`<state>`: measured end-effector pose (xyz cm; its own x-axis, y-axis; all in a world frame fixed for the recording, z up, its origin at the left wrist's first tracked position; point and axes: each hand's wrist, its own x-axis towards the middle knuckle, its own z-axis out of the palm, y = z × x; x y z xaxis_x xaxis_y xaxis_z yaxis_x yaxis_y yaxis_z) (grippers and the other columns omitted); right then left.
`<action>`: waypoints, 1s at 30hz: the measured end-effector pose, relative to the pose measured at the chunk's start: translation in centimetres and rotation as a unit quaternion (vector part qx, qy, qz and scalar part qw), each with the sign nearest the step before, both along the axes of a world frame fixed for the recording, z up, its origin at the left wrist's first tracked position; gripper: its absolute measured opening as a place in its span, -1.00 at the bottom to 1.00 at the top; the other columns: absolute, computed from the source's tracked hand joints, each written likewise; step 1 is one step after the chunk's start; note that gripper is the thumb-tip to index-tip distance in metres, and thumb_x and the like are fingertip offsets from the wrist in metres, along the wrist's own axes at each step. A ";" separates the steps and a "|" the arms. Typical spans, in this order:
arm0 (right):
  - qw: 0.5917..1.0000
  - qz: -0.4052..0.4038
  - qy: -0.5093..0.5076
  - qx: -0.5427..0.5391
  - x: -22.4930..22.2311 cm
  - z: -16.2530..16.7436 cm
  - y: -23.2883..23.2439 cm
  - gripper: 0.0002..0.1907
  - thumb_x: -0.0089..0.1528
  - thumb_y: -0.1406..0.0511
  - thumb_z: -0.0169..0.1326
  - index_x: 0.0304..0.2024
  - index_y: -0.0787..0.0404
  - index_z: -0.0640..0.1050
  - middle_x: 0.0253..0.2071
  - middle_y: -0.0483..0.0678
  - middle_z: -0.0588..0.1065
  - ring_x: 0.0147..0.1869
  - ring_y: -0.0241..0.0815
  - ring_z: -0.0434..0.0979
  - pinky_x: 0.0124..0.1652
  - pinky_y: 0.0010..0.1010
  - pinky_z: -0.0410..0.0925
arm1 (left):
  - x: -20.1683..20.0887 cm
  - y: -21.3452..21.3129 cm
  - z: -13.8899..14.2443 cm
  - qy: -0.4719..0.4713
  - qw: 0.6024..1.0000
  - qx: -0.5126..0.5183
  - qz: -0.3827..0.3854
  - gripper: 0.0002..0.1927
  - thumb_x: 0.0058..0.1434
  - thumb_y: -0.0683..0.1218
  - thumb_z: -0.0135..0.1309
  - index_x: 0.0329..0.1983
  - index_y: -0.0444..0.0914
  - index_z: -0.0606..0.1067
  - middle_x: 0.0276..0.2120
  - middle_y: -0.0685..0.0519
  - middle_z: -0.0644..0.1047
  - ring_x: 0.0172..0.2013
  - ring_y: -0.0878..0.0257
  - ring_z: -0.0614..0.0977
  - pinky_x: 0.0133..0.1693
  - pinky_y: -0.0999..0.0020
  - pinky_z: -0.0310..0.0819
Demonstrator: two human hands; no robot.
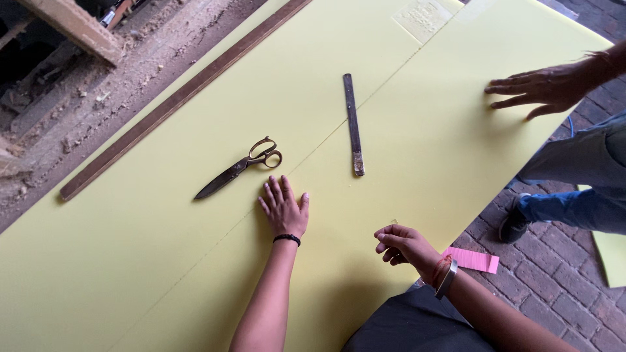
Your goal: The person carries a yellow foam sheet to a work table and smooths it flat. They spray adhesive onto the foam with a spray gun, then align a second foam sheet on top with another worker. They then pick up scissors and cut a length of dark fabric from a roll.
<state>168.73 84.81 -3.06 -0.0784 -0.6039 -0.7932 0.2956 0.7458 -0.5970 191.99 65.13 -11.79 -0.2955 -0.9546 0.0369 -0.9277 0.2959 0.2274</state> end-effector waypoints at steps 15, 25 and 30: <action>0.983 -0.057 -0.147 -0.088 -0.3 5.4 -2.8 -0.27 0.21 0.03 -0.04 0.40 0.08 0.24 -0.02 0.00 0.61 -0.14 -0.17 0.63 -0.16 -0.28 0.48 | 0.3 -0.5 1.3 0.048 0.998 -0.001 0.034 -0.12 0.22 0.32 -0.02 0.51 -0.15 0.12 0.51 -0.12 0.05 0.49 -0.06 0.03 0.41 -0.17 -0.24; 0.880 -0.324 -0.272 -0.215 -5.4 1.9 3.7 -0.29 0.29 -0.01 -0.03 0.43 0.13 0.28 0.01 0.02 0.57 -0.19 -0.20 0.60 -0.22 -0.37 0.44 | -0.3 0.9 2.1 0.014 0.999 -0.029 0.041 -0.13 0.19 0.32 0.00 0.51 -0.12 0.18 0.50 -0.11 0.12 0.48 -0.04 0.09 0.40 -0.15 -0.17; 0.816 -0.389 -0.313 -0.292 -6.8 3.3 6.0 -0.23 0.27 -0.09 0.00 0.40 0.16 0.27 0.14 0.08 0.52 -0.14 -0.12 0.61 -0.18 -0.33 0.43 | -0.2 1.6 2.2 0.027 0.998 -0.049 0.032 -0.13 0.19 0.33 -0.02 0.50 -0.12 0.19 0.50 -0.12 0.13 0.48 -0.06 0.11 0.40 -0.16 -0.16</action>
<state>161.92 90.83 0.27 -0.3084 -0.8538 -0.4195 0.9271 -0.1711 -0.3333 191.82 66.74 -9.54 -0.2290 -0.9626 0.1448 -0.9324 0.2596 0.2515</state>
